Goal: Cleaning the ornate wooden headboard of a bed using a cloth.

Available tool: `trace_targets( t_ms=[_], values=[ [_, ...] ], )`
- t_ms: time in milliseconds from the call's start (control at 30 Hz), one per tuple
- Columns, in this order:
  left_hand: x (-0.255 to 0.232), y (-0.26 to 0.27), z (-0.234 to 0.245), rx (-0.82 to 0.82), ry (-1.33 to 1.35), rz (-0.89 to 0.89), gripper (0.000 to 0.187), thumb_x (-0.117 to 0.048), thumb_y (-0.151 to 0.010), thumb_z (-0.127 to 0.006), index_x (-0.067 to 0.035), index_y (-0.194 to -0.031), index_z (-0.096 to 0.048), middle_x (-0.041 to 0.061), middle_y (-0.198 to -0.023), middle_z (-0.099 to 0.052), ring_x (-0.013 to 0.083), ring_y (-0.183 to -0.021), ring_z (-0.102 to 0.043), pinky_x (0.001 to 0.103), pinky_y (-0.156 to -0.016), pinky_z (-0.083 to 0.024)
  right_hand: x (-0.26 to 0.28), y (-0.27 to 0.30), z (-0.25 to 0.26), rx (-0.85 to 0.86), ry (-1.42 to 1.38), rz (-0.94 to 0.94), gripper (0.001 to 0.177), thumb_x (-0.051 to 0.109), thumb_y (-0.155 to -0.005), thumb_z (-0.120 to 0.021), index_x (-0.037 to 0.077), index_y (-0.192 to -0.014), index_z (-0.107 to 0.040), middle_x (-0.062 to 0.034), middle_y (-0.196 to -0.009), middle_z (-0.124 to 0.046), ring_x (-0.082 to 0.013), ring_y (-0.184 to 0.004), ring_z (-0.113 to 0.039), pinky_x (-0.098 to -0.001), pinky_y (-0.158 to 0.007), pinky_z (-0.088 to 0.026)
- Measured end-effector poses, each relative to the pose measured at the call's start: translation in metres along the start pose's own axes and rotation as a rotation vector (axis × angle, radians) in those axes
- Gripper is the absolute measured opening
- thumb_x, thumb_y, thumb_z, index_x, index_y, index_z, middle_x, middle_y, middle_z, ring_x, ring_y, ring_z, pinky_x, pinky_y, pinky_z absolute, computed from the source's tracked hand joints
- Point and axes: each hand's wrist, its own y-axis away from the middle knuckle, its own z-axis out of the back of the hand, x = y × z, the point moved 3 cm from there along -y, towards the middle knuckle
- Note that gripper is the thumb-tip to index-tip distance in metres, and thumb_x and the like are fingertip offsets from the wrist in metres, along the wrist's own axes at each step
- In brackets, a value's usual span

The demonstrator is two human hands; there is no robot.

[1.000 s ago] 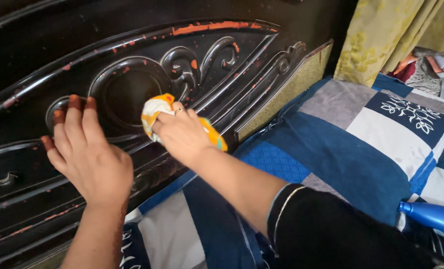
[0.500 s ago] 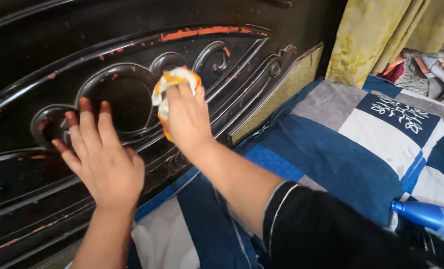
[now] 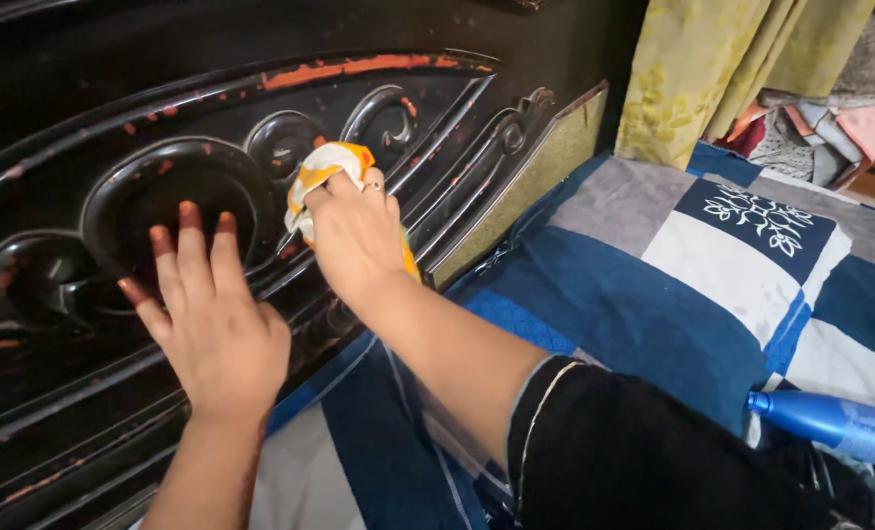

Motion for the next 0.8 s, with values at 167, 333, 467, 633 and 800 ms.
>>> trace_targets(
  t_ms=[167,333,467,633,800],
  values=[
    [-0.008,-0.003,-0.005,0.011,0.012,-0.003,0.077,-0.001,-0.081,-0.057,-0.007,-0.156,-0.047,0.014,-0.170,-0.033,0.0378,-0.159,-0.024,0.069,-0.123,-0.008,0.000,0.017,-0.005,0.002,-0.062,0.036,0.035,0.011,-0.082,-0.064,0.014,-0.117,-0.069,-0.0104,-0.124,-0.062,-0.0444,-0.117,-0.053,-0.0523,-0.091,-0.049],
    [-0.018,-0.009,-0.004,0.038,0.039,-0.008,0.077,-0.002,-0.079,-0.059,-0.007,-0.155,-0.046,0.013,-0.168,-0.032,0.0364,-0.158,-0.022,0.068,-0.122,-0.007,-0.003,0.019,-0.016,-0.020,-0.177,0.075,0.046,0.006,-0.073,-0.068,0.013,-0.119,-0.068,-0.0128,-0.124,-0.061,-0.0480,-0.116,-0.051,-0.0516,-0.092,-0.049],
    [-0.017,-0.010,-0.007,0.055,0.046,-0.008,0.077,-0.001,-0.080,-0.058,-0.007,-0.155,-0.045,0.013,-0.168,-0.032,0.0364,-0.158,-0.022,0.067,-0.122,-0.007,-0.007,-0.004,0.001,-0.158,-0.248,0.018,0.049,0.007,-0.076,-0.071,0.009,-0.124,-0.062,-0.0149,-0.126,-0.059,-0.0425,-0.120,-0.053,-0.0511,-0.102,-0.046],
    [-0.020,-0.009,-0.008,0.064,0.041,-0.014,0.079,-0.001,-0.078,-0.058,-0.006,-0.156,-0.044,0.013,-0.169,-0.032,0.0362,-0.158,-0.022,0.068,-0.122,-0.007,0.003,-0.029,0.025,-0.307,-0.345,0.220,0.060,0.001,-0.074,-0.071,0.003,-0.131,-0.053,-0.0182,-0.126,-0.057,-0.0398,-0.127,-0.053,-0.0511,-0.110,-0.040],
    [-0.028,-0.008,-0.012,0.062,0.050,-0.032,0.079,-0.001,-0.079,-0.058,-0.005,-0.157,-0.043,0.013,-0.169,-0.032,0.0361,-0.158,-0.022,0.068,-0.122,-0.008,-0.020,-0.031,0.017,-0.330,-0.393,0.063,0.057,-0.006,-0.078,-0.062,0.004,-0.133,-0.054,-0.0197,-0.133,-0.055,-0.0436,-0.127,-0.053,-0.0498,-0.109,-0.045]
  ],
)
